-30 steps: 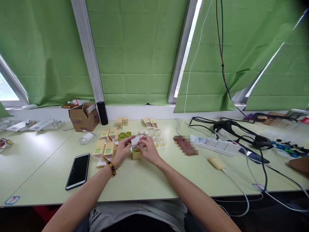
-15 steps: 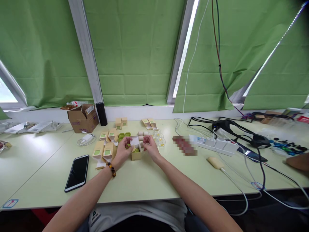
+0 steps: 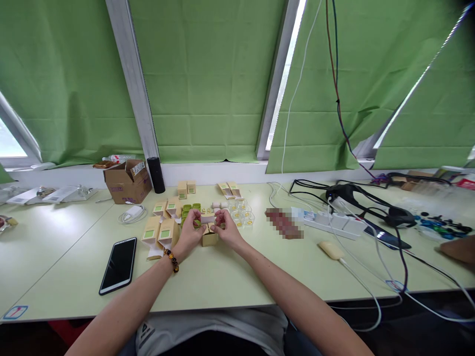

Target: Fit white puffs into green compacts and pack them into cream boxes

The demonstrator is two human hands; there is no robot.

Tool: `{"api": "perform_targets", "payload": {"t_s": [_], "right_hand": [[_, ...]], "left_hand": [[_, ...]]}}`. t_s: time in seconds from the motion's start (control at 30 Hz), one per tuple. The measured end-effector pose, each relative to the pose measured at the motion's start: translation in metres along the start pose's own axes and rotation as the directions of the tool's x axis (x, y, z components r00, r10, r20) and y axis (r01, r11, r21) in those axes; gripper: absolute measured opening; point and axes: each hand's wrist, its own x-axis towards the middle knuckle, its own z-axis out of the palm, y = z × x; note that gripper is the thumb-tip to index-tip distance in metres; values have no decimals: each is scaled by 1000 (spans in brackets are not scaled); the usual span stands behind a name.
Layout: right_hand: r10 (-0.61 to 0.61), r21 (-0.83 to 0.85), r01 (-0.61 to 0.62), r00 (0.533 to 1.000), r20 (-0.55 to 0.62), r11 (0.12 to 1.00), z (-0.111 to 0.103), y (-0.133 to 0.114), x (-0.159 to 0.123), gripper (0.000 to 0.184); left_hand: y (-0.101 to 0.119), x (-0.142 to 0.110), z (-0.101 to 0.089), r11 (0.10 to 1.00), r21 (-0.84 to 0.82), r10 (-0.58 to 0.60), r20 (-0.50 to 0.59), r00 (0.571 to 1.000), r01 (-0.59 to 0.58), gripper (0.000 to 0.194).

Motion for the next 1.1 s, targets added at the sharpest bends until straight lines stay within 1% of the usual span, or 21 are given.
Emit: {"api": "perform_targets", "payload": {"t_s": [0.13, 0.27, 0.37, 0.47, 0.6, 0.7, 0.83, 0.9, 0.97, 1.03, 1.1], "right_hand": [[-42, -55, 41, 999, -9, 998, 1, -4, -3, 45], [-133, -139, 132, 991, 0, 981, 0, -8, -7, 41], [-235, -231, 231, 972, 14, 945, -2, -10, -8, 40], [-295, -309, 298, 954, 57, 903, -6, -14, -9, 33], [-347, -311, 370, 929, 129, 875, -11, -24, -12, 24], [-392, -293, 421, 907, 153, 859, -14, -31, -14, 19], [-429, -334, 461, 887, 168, 822, -16, -31, -15, 9], [-451, -360, 488, 873, 185, 796, -17, -29, -14, 8], [-486, -376, 526, 850, 201, 763, -18, -26, -13, 8], [-531, -385, 570, 820, 214, 726, -18, -24, -12, 9], [-570, -391, 608, 791, 222, 691, -18, -24, -12, 10]], "left_hand": [[4, -1, -1, 999, 28, 22, 25, 999, -23, 21], [6, -1, -2, 998, 29, 63, 27, 998, -64, 13], [5, -1, -3, 994, 49, 98, 19, 995, -98, 10], [6, -1, -3, 991, 69, 113, 20, 993, -114, 10], [7, 0, -4, 990, 85, 111, 13, 994, -112, 9], [8, 1, -6, 991, 85, 106, 17, 994, -108, 9], [14, 1, -11, 986, 55, 155, 45, 987, -158, 13], [20, 0, -16, 975, 44, 213, 58, 975, -216, 16], [26, -1, -20, 952, 85, 286, 89, 954, -294, 14], [32, -2, -24, 904, 179, 362, 163, 918, -389, 9], [36, -1, -28, 825, 293, 413, 270, 870, -483, 6]]}}
